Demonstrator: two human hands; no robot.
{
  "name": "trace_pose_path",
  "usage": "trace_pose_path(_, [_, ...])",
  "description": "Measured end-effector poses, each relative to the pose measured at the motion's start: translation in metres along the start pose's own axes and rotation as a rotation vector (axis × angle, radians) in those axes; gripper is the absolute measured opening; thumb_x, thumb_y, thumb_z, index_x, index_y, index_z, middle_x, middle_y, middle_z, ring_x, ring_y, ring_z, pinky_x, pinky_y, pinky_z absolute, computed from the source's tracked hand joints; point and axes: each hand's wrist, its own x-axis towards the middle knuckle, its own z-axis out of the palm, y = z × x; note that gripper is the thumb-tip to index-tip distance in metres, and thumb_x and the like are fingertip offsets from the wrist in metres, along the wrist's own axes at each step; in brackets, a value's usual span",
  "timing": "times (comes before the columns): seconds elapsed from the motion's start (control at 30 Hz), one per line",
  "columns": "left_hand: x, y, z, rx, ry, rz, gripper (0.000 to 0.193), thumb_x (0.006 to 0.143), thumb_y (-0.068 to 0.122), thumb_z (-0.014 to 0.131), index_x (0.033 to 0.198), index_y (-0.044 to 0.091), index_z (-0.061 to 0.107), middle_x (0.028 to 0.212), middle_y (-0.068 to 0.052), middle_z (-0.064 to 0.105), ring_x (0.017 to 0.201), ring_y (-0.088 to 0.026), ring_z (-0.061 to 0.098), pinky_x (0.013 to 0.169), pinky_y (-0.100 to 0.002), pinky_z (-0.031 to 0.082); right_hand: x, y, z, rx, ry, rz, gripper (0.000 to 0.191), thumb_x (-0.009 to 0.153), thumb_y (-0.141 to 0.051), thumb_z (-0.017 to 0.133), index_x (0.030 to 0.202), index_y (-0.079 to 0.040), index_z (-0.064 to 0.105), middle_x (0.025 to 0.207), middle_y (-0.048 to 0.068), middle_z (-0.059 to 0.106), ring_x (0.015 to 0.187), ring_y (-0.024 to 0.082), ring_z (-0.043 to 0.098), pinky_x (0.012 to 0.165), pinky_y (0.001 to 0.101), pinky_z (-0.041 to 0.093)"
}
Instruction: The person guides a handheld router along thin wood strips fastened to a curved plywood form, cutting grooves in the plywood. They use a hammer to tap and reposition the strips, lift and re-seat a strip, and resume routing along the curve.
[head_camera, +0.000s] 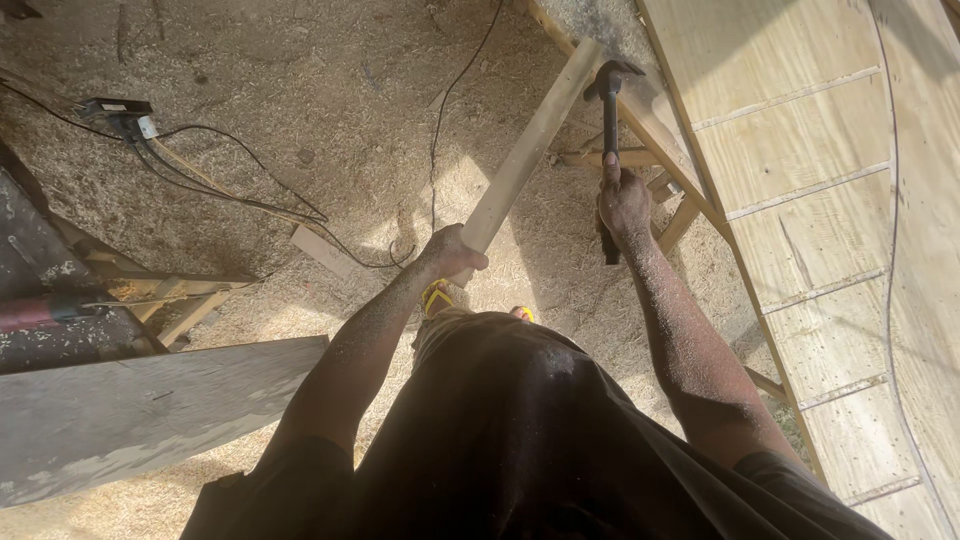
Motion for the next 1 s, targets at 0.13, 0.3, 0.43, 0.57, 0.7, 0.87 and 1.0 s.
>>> trace_pose_path(0.13, [0.007,-0.001,-0.002,-0.043,-0.087,-0.040,0.085,0.058,0.030,0.083,0.130,-0.005,0.055,0.108,-0.021,0.072,0.093,-0.030,0.074,0.080,-0.043,0.063,0.022,-0.015,-0.005,0.048,-0.008,-0.022,0.065,0.108,-0.061,0.033,0.086,-0.005,0.057,0.058,0.004,0.057,0.043,0.017,0.062,0.041,0.0375,0.053])
trace_pose_path(0.3, [0.015,0.012,-0.015,0.269,-0.118,-0.169,0.086,0.058,0.037,0.086,0.130,-0.005,0.061,0.112,-0.022,0.073,0.099,-0.030,0.074,0.088,-0.041,0.061,0.053,-0.042,-0.003,0.021,-0.035,0.018,0.064,0.108,-0.059,0.031,0.085,-0.005,0.057,0.058,0.004,0.057,0.043,0.016,0.061,0.042,0.0381,0.055])
trace_pose_path(0.43, [0.014,0.021,-0.017,0.218,-0.069,-0.156,0.092,0.063,0.038,0.087,0.137,-0.005,0.051,0.118,-0.024,0.070,0.104,-0.032,0.072,0.090,-0.045,0.061,0.076,-0.054,0.005,-0.021,-0.055,0.052,0.066,0.109,-0.058,0.032,0.085,-0.003,0.059,0.060,0.004,0.059,0.044,0.016,0.061,0.044,0.0380,0.056])
trace_pose_path(0.57, [0.013,0.024,-0.017,0.246,-0.071,-0.175,0.102,0.072,0.048,0.087,0.147,0.000,0.038,0.126,-0.029,0.062,0.115,-0.037,0.065,0.098,-0.049,0.055,0.092,-0.059,0.016,-0.027,-0.068,0.133,0.059,0.105,-0.057,0.039,0.087,-0.006,0.060,0.060,0.005,0.060,0.043,0.016,0.061,0.044,0.0391,0.056])
trace_pose_path(0.7, [0.012,0.020,-0.021,0.294,-0.067,-0.203,0.096,0.075,0.041,0.081,0.149,0.000,0.036,0.126,-0.029,0.065,0.115,-0.038,0.070,0.098,-0.047,0.059,0.099,-0.062,0.015,-0.002,-0.024,0.086,0.064,0.109,-0.058,0.039,0.083,-0.002,0.058,0.062,0.007,0.058,0.044,0.017,0.059,0.043,0.0384,0.053])
trace_pose_path(0.87, [0.018,0.013,-0.024,0.341,-0.053,-0.166,0.097,0.077,0.043,0.084,0.148,-0.002,0.034,0.129,-0.030,0.061,0.120,-0.038,0.066,0.101,-0.046,0.055,0.102,-0.074,-0.001,0.139,0.236,-0.335,0.057,0.111,-0.055,0.038,0.089,-0.005,0.057,0.067,0.001,0.055,0.049,0.012,0.060,0.040,0.0350,0.051])
trace_pose_path(1.0, [0.021,0.009,-0.021,0.313,-0.072,-0.183,0.095,0.077,0.042,0.083,0.147,-0.003,0.036,0.129,-0.029,0.063,0.119,-0.036,0.067,0.101,-0.045,0.057,0.109,-0.074,0.004,0.219,0.496,-0.576,0.060,0.114,-0.056,0.034,0.097,-0.003,0.059,0.069,0.004,0.053,0.056,0.014,0.056,0.046,0.0360,0.048])
